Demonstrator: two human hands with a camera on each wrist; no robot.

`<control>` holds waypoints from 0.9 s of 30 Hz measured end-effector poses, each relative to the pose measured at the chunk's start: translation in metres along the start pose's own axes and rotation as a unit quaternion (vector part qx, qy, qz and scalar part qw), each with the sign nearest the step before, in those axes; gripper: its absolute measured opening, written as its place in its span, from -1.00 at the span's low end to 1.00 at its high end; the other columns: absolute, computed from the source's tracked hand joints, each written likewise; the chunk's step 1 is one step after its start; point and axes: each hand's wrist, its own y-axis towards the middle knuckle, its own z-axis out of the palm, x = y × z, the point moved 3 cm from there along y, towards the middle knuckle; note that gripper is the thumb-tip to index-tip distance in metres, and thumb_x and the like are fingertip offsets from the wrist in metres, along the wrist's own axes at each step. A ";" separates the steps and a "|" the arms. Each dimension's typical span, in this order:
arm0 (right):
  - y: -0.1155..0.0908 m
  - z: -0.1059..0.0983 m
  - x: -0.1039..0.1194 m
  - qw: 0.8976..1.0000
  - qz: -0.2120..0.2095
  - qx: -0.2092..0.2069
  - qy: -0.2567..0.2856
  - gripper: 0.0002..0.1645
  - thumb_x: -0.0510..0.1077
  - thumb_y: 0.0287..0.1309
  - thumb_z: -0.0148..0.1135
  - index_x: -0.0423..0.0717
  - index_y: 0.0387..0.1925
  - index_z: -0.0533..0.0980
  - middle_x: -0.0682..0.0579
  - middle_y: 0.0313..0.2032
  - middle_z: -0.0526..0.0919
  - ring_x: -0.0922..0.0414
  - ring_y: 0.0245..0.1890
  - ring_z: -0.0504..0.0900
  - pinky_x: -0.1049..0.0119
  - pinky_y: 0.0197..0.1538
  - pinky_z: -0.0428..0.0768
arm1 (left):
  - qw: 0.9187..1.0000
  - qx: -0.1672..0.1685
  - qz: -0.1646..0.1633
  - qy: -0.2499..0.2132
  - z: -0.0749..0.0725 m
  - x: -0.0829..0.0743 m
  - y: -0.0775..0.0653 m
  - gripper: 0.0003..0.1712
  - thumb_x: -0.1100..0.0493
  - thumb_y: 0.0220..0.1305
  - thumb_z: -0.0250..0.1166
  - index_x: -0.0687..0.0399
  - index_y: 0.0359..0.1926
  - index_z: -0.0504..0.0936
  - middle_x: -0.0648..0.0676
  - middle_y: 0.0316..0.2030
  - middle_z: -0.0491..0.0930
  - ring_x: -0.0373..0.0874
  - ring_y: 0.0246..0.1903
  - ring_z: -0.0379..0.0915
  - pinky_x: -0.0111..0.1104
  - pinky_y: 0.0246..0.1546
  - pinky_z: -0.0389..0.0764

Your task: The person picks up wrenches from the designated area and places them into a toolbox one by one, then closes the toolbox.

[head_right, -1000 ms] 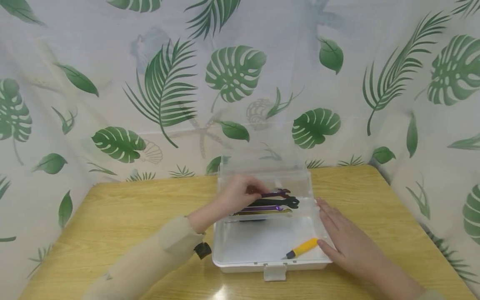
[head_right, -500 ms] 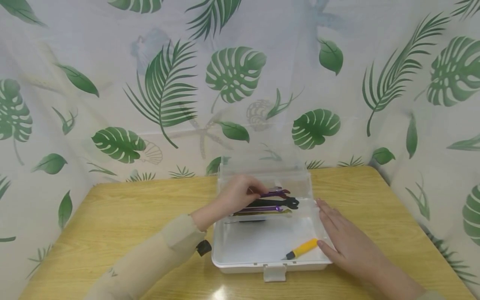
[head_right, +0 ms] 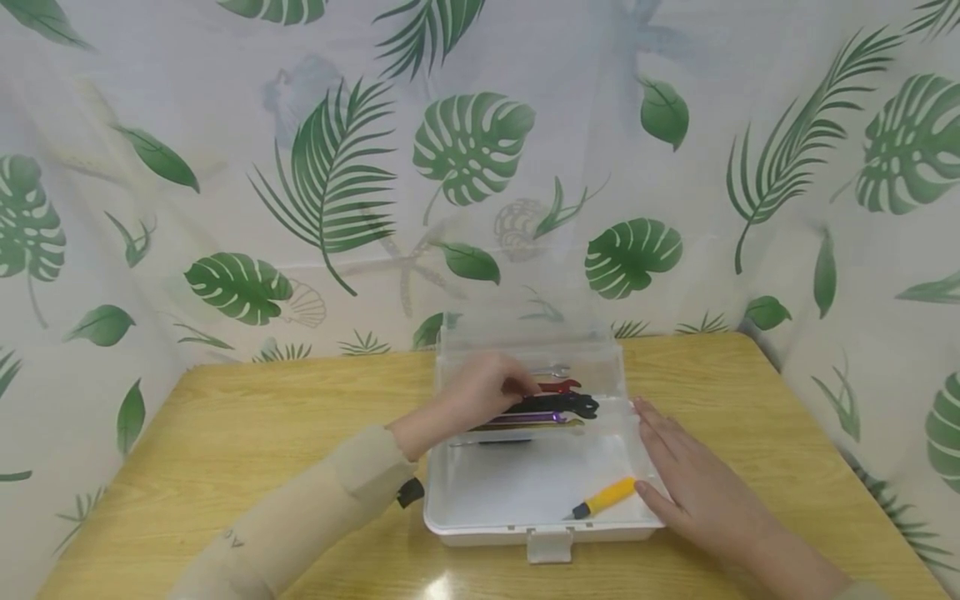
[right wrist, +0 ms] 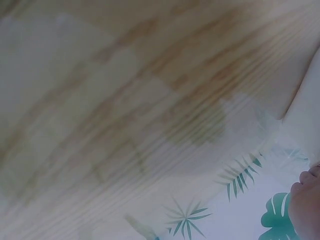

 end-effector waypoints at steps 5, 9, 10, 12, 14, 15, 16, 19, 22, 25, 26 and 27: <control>0.000 0.001 0.000 1.000 -0.006 -0.006 -0.001 -0.04 0.05 0.44 0.27 -0.33 0.62 0.13 -0.03 0.73 -0.04 0.54 0.62 -0.48 0.68 0.56 -0.46 | 1.000 -0.004 -0.006 -0.014 -0.002 0.002 -0.001 -0.74 0.39 0.45 0.32 0.09 0.00 0.85 0.03 -0.02 0.84 -0.18 -0.01 0.77 -0.55 0.02 0.70; 0.000 0.001 0.000 1.000 -0.004 -0.006 -0.002 -0.04 0.05 0.44 0.28 -0.33 0.62 0.13 -0.04 0.73 -0.04 0.53 0.62 -0.48 0.68 0.56 -0.46 | 1.000 -0.016 0.000 -0.018 -0.007 0.005 -0.001 -0.77 0.37 0.45 0.33 0.10 -0.03 0.85 0.04 -0.04 0.85 -0.16 -0.03 0.78 -0.55 -0.02 0.69; 0.000 0.001 0.000 1.000 -0.002 -0.004 -0.003 -0.04 0.06 0.44 0.27 -0.32 0.63 0.12 -0.03 0.73 -0.04 0.54 0.62 -0.48 0.68 0.55 -0.47 | 1.000 -0.018 0.001 -0.022 -0.009 0.005 -0.001 -0.78 0.36 0.45 0.33 0.11 -0.03 0.85 0.05 -0.04 0.85 -0.14 -0.04 0.78 -0.54 -0.02 0.70; 0.000 0.001 0.000 1.000 0.003 0.000 -0.004 -0.03 0.07 0.44 0.27 -0.30 0.63 0.12 -0.04 0.72 -0.03 0.54 0.62 -0.48 0.69 0.55 -0.48 | 0.999 -0.022 0.000 -0.027 -0.014 0.007 -0.002 -0.80 0.35 0.45 0.34 0.13 -0.03 0.85 0.06 -0.04 0.85 -0.12 -0.04 0.78 -0.52 -0.02 0.71; -0.001 0.000 0.000 1.000 0.006 0.003 -0.005 -0.03 0.08 0.44 0.27 -0.30 0.63 0.13 -0.04 0.72 -0.01 0.55 0.62 -0.48 0.69 0.55 -0.47 | 0.999 -0.024 -0.005 -0.032 -0.018 0.009 -0.003 -0.81 0.33 0.46 0.34 0.14 -0.02 0.84 0.08 -0.04 0.84 -0.11 -0.03 0.78 -0.49 -0.01 0.72; -0.001 0.000 -0.001 1.000 0.008 0.005 -0.006 -0.02 0.09 0.44 0.27 -0.30 0.63 0.12 -0.04 0.72 -0.01 0.55 0.61 -0.48 0.69 0.54 -0.48 | 0.999 -0.025 -0.006 -0.035 -0.020 0.010 -0.004 -0.81 0.32 0.46 0.34 0.15 -0.01 0.83 0.09 -0.03 0.84 -0.09 -0.03 0.78 -0.46 0.00 0.73; -0.001 0.001 -0.001 1.000 0.010 0.008 -0.006 -0.02 0.10 0.44 0.27 -0.29 0.63 0.12 -0.04 0.72 -0.02 0.55 0.61 -0.49 0.69 0.54 -0.49 | 0.999 -0.024 -0.009 -0.041 -0.021 0.012 -0.005 -0.81 0.32 0.47 0.34 0.17 -0.01 0.83 0.10 -0.03 0.84 -0.08 -0.03 0.78 -0.44 0.00 0.73; -0.001 0.000 -0.001 1.000 0.013 0.011 -0.003 -0.02 0.11 0.44 0.27 -0.30 0.62 0.14 -0.06 0.72 0.01 0.56 0.61 -0.48 0.70 0.54 -0.48 | 0.999 -0.028 -0.012 -0.039 -0.026 0.016 -0.007 -0.82 0.30 0.47 0.34 0.17 -0.01 0.82 0.10 -0.05 0.84 -0.06 -0.05 0.78 -0.42 -0.01 0.74; -0.001 0.000 -0.001 1.000 0.020 0.017 0.003 -0.02 0.12 0.45 0.27 -0.30 0.63 0.14 -0.07 0.71 0.03 0.54 0.62 -0.44 0.72 0.52 -0.49 | 0.999 -0.035 -0.008 -0.040 -0.031 0.021 -0.009 -0.82 0.31 0.46 0.35 0.21 -0.01 0.82 0.13 -0.06 0.84 -0.04 -0.06 0.78 -0.40 -0.01 0.75; 0.000 -0.002 -0.001 0.999 0.029 0.024 0.009 0.01 0.14 0.45 0.27 -0.27 0.65 0.09 -0.09 0.71 0.03 0.45 0.67 -0.36 0.73 0.51 -0.49 | 0.998 -0.041 -0.009 -0.049 -0.036 0.026 -0.012 -0.81 0.31 0.47 0.34 0.24 0.00 0.81 0.16 -0.04 0.83 -0.02 -0.05 0.78 -0.37 0.02 0.76; 0.000 -0.003 -0.001 0.999 0.032 0.026 0.011 0.03 0.15 0.45 0.27 -0.25 0.66 0.05 -0.08 0.71 0.02 0.41 0.69 -0.33 0.74 0.50 -0.50 | 0.998 -0.042 -0.012 -0.054 -0.038 0.027 -0.014 -0.81 0.31 0.47 0.34 0.24 0.01 0.80 0.16 -0.02 0.83 -0.01 -0.04 0.78 -0.35 0.03 0.76; 0.001 -0.004 -0.001 0.999 0.033 0.026 0.011 0.05 0.15 0.45 0.27 -0.23 0.68 0.02 -0.09 0.71 0.01 0.35 0.71 -0.30 0.73 0.50 -0.51 | 0.997 -0.045 -0.014 -0.056 -0.040 0.028 -0.016 -0.81 0.30 0.48 0.33 0.23 0.01 0.80 0.16 -0.02 0.82 -0.01 -0.03 0.78 -0.34 0.04 0.76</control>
